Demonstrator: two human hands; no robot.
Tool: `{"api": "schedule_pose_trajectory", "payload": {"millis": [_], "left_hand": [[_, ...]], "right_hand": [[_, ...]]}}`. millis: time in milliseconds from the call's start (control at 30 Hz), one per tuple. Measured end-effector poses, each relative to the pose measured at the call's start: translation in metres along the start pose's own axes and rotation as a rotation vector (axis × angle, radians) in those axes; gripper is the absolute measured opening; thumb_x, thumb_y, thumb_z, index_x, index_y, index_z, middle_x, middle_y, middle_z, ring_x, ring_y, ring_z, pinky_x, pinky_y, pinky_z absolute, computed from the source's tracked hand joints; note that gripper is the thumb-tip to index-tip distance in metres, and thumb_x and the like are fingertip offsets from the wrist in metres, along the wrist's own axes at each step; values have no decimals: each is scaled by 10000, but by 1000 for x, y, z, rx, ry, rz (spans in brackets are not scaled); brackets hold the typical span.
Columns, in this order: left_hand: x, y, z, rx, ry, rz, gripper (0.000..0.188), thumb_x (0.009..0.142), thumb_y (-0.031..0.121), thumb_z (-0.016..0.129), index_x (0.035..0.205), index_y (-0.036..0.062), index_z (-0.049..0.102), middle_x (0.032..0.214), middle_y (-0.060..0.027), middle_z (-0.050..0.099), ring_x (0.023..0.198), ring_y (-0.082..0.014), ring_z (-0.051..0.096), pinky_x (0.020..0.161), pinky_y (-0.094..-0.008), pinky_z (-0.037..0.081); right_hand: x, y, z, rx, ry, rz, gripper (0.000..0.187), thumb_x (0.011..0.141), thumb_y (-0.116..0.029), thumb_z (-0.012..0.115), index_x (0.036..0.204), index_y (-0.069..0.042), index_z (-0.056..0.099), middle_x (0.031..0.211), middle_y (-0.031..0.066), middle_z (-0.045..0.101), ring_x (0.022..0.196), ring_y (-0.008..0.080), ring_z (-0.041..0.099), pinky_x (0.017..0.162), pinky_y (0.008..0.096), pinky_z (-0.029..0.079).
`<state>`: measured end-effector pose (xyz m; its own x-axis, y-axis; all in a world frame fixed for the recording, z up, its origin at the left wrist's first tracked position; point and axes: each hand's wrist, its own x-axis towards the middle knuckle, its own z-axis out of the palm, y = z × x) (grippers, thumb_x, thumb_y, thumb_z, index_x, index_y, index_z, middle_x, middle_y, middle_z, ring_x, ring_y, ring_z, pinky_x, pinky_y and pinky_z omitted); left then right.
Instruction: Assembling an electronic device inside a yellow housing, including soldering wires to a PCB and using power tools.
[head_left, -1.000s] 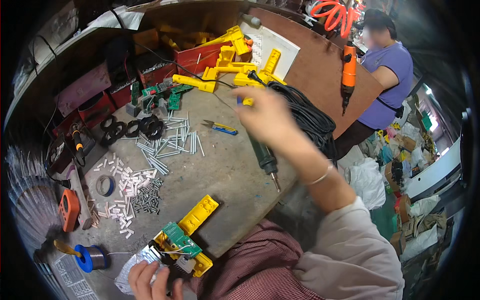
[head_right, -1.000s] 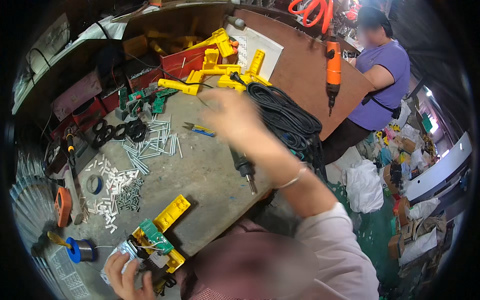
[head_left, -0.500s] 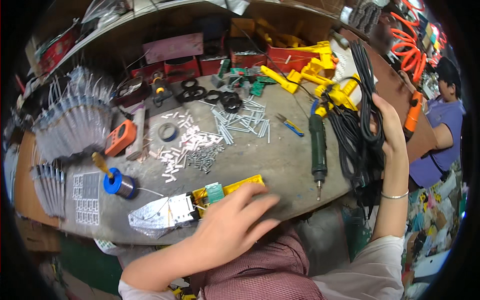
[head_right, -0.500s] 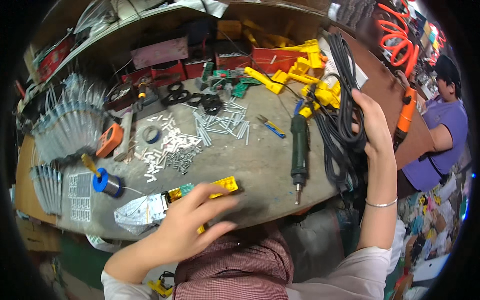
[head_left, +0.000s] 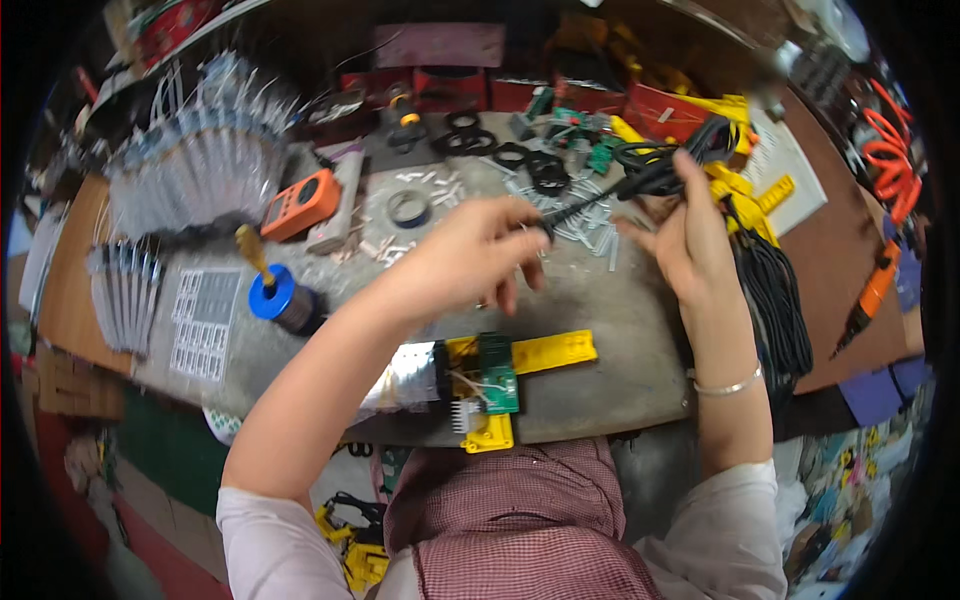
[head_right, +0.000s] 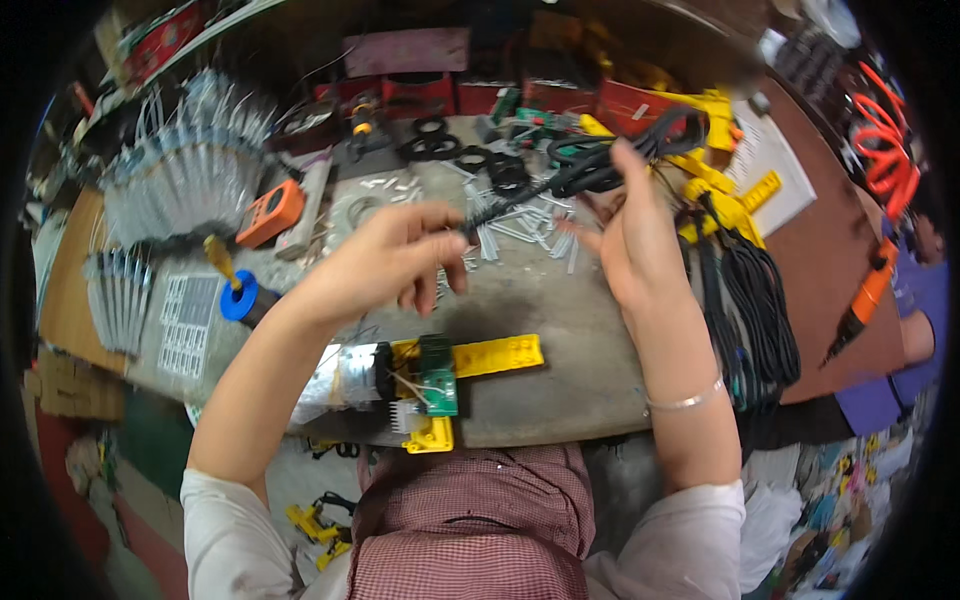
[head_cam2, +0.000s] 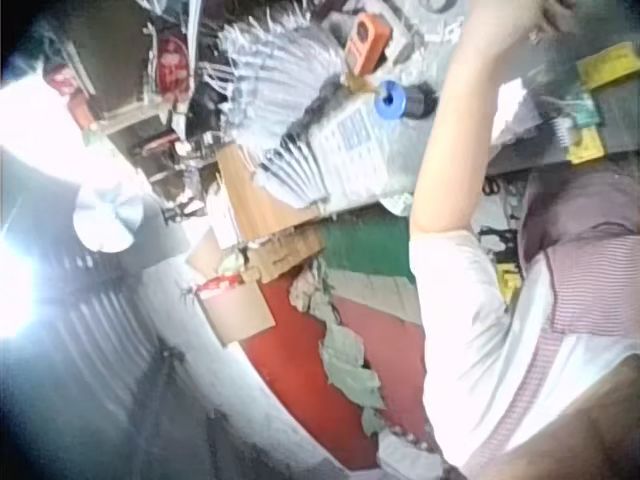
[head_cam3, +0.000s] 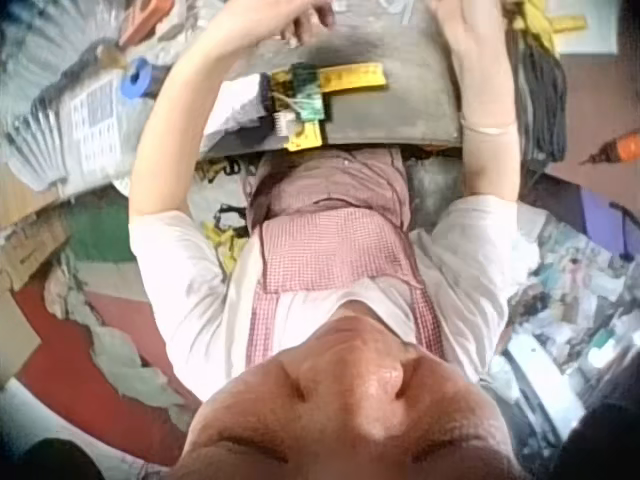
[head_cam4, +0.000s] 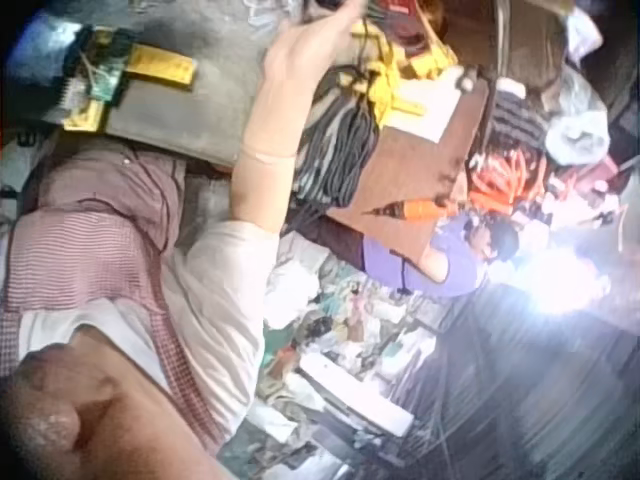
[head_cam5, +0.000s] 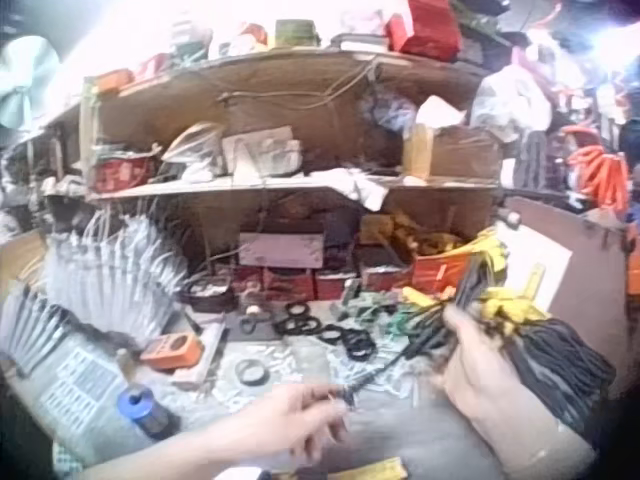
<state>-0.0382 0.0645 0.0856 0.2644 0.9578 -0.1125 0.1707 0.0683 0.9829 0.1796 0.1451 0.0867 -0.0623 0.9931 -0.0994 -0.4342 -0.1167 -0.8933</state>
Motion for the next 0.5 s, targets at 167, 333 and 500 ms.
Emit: {"api": "schedule_pose_trajectory", "payload": {"millis": [167,333,500], "left_hand": [[23,-47,-37,-258,304,-62,163,964,170,530,1017,21,572,695,-2,577,466,-45,424,421,-200,297],[24,-59,-51,-623,283,-117,121,966,168,529,908,62,521,683,17,506,479,-45,338,441,-222,239],[38,-62,-67,-781,292,-71,110,955,106,501,1027,32,538,744,-22,563,509,-53,397,445,-230,271]], "right_hand": [[-38,42,23,-636,-723,428,440,949,-300,584,1251,18,554,1105,118,674,712,132,640,628,256,523],[-48,72,72,-779,-833,374,392,943,-263,595,1194,38,596,1022,114,695,507,51,493,462,202,400],[-41,95,85,-568,-934,569,288,956,-249,573,996,25,654,846,98,712,463,16,389,426,172,311]]}}
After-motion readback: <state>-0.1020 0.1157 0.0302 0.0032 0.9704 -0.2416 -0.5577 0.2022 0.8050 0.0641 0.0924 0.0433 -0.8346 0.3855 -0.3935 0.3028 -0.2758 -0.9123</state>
